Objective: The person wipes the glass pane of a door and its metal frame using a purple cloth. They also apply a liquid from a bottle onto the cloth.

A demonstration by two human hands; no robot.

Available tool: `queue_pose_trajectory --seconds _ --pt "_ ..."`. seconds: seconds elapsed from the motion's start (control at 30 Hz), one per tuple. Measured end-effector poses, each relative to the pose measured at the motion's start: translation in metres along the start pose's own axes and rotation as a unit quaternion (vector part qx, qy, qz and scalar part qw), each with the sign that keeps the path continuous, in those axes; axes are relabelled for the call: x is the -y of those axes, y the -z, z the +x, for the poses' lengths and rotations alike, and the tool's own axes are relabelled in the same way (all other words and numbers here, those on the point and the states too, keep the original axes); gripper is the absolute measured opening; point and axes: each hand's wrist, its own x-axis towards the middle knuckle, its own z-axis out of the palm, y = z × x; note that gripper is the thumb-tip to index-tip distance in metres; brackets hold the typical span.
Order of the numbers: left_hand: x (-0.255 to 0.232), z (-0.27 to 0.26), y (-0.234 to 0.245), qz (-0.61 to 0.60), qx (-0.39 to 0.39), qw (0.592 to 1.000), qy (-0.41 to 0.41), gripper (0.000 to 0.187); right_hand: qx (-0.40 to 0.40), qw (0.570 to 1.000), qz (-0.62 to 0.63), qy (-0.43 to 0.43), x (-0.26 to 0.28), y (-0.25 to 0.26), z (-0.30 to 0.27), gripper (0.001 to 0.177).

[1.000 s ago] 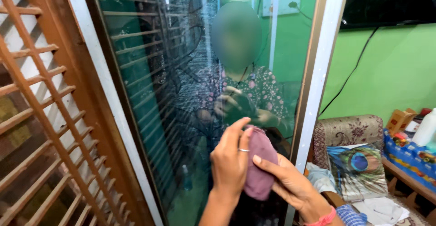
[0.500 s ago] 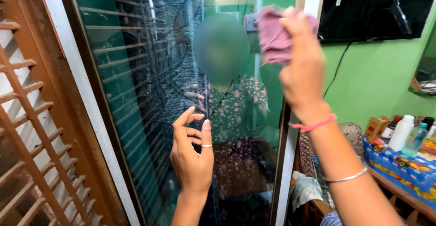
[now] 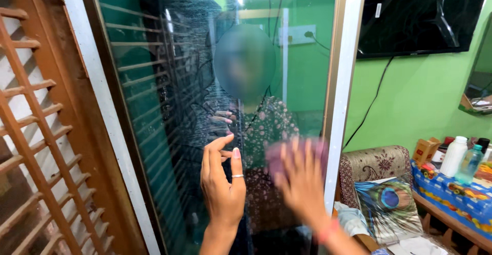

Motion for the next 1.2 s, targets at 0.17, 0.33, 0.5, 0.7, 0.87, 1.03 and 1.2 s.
queue_pose_trajectory --seconds 0.17,0.33,0.5,0.7,0.87,1.03,1.2 --pt "0.002 0.008 0.003 0.025 0.004 0.999 -0.040 0.021 -0.111 0.994 -0.023 0.004 -0.007 0.048 0.197 0.061" --pt "0.005 0.021 0.003 0.125 0.012 0.988 -0.087 0.029 -0.106 0.991 -0.070 -0.029 0.014 0.034 0.160 0.061" --pt "-0.002 0.015 -0.005 0.120 0.032 0.987 -0.104 0.033 -0.029 1.000 -0.001 -0.011 0.037 0.011 0.039 0.056" --pt "-0.005 0.000 -0.031 0.078 0.085 0.988 -0.101 0.042 -0.088 0.988 0.124 0.000 0.024 0.045 0.059 0.036" --pt "-0.017 -0.114 -0.076 -0.104 0.069 0.989 0.078 0.056 -0.142 0.913 0.302 -0.232 0.017 0.058 0.047 0.025" --pt "0.014 -0.122 -0.072 0.127 0.156 0.978 -0.065 0.056 -0.093 0.979 0.154 -0.095 0.011 0.068 0.006 0.018" --pt "0.017 -0.099 -0.062 0.155 0.154 0.973 -0.079 0.058 -0.037 0.987 0.137 -0.075 -0.003 0.078 -0.016 0.021"
